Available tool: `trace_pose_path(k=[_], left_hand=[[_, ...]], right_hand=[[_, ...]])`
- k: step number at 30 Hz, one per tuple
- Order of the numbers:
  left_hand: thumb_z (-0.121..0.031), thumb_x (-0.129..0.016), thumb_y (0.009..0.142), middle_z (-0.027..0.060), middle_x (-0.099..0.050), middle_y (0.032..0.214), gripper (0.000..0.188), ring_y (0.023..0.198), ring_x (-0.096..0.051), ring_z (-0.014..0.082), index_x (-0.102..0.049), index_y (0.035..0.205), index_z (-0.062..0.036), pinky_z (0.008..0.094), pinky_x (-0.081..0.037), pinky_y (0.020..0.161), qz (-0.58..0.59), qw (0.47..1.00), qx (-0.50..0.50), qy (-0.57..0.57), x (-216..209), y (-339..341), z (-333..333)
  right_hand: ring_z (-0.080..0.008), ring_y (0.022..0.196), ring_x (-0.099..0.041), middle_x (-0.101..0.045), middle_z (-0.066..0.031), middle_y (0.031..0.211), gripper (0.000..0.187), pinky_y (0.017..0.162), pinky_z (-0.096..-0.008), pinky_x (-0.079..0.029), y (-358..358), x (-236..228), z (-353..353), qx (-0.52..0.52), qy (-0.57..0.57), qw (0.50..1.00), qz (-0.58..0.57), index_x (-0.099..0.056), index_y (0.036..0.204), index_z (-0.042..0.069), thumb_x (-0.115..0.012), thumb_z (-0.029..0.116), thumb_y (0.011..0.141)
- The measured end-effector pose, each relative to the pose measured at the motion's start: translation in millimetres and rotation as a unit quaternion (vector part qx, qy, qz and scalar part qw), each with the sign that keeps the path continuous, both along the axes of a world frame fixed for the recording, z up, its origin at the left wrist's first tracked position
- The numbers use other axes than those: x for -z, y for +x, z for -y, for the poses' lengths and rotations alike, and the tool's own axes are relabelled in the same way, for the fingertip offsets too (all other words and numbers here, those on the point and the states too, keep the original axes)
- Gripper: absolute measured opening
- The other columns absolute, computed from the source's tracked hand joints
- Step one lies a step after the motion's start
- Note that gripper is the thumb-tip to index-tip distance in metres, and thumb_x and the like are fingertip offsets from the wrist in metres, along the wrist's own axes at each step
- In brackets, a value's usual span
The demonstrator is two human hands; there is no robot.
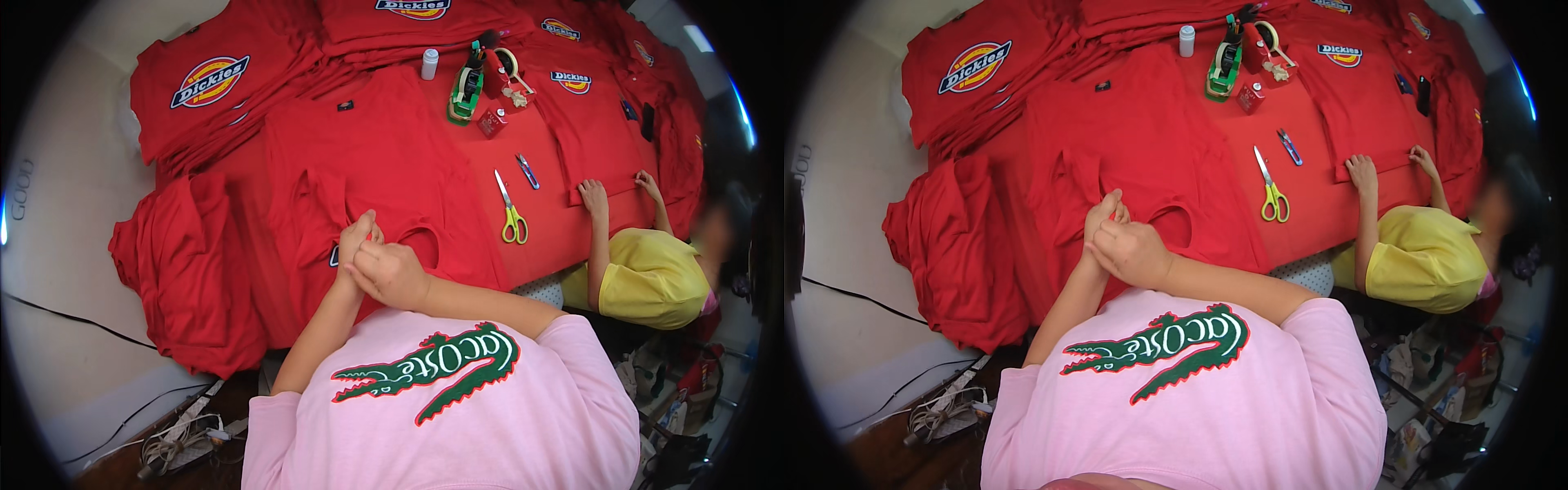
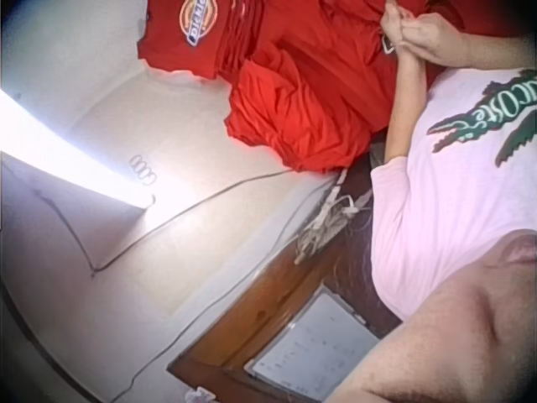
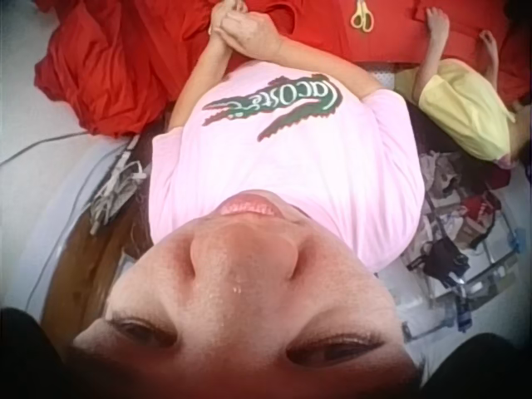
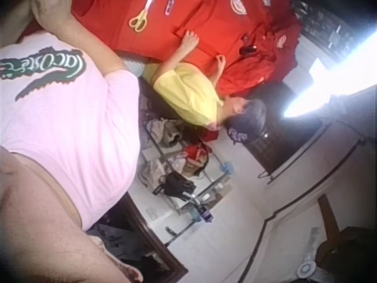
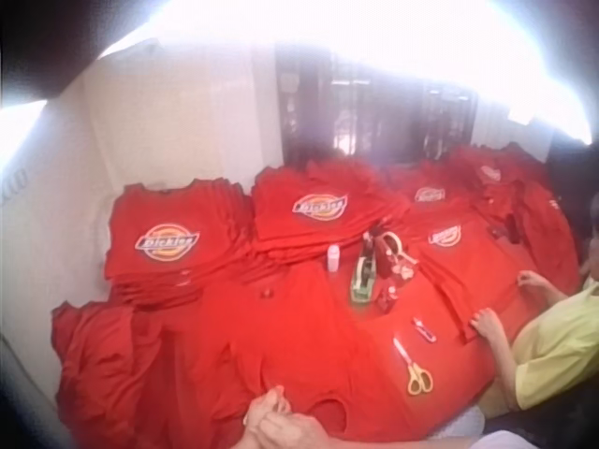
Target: The person inspects and organizes red shirts by picking them up from a table, checking the collars and labels, and smoothing them out. The person uses shears to trim a small thread from a garment and handles small plastic tags.
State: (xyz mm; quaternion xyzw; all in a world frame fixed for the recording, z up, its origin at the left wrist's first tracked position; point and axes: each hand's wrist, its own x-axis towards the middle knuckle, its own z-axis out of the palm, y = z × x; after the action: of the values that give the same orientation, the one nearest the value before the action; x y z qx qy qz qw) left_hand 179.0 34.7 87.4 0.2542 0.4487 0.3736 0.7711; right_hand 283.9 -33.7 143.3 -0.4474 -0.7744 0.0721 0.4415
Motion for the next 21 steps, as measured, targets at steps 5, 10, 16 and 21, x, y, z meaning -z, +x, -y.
trace_pose_path(k=[5,10,16,21], left_hand=[[-0.032,-0.058,0.105,-0.0022,-0.052,0.057,0.03,0.053,-0.054,0.0099,-0.06,0.08,-0.0139,0.0284,-0.041,0.047,-0.072,0.995,-0.064,-0.009,-31.1,21.3,16.7],[-0.031,-0.055,0.105,0.0009,-0.064,0.075,0.027,0.062,-0.06,0.0112,-0.066,0.088,-0.0124,0.0289,-0.047,0.053,0.007,1.0,0.014,-0.017,-9.0,-6.1,3.3],[-0.027,-0.059,0.104,0.0056,-0.07,0.089,0.027,0.082,-0.068,0.0128,-0.07,0.095,-0.0047,0.0301,-0.055,0.074,-0.017,0.997,-0.073,-0.014,-47.4,8.9,13.9],[-0.026,-0.063,0.101,-0.0014,-0.059,0.07,0.028,0.062,-0.056,0.0119,-0.06,0.077,-0.011,0.0296,-0.046,0.059,0.001,0.999,-0.039,-0.033,-10.1,-12.8,-2.9]], right_hand=[[-0.037,0.059,-0.059,-0.055,-0.0141,0.073,0.03,0.049,-0.0469,-0.045,32.5,23.3,-43.0,0.18,-0.099,0.978,-0.02,-0.055,0.075,0.005,-0.07,0.021,0.096],[-0.03,0.065,-0.064,-0.059,-0.0119,0.083,0.018,0.057,-0.0414,-0.053,2.3,4.7,-3.9,-0.009,-0.006,0.999,0.035,-0.063,0.088,0.008,-0.071,0.025,0.091],[-0.0346,0.058,-0.058,-0.053,-0.0136,0.072,0.027,0.05,-0.0446,-0.047,30.5,21.0,-42.6,0.157,-0.097,0.983,-0.02,-0.056,0.076,0.007,-0.069,0.021,0.096],[-0.0307,0.058,-0.061,-0.056,-0.0123,0.073,0.026,0.052,-0.0426,-0.048,2.7,11.3,-15.3,0.02,0.002,1.0,0.012,-0.058,0.076,0.009,-0.072,0.022,0.093]])
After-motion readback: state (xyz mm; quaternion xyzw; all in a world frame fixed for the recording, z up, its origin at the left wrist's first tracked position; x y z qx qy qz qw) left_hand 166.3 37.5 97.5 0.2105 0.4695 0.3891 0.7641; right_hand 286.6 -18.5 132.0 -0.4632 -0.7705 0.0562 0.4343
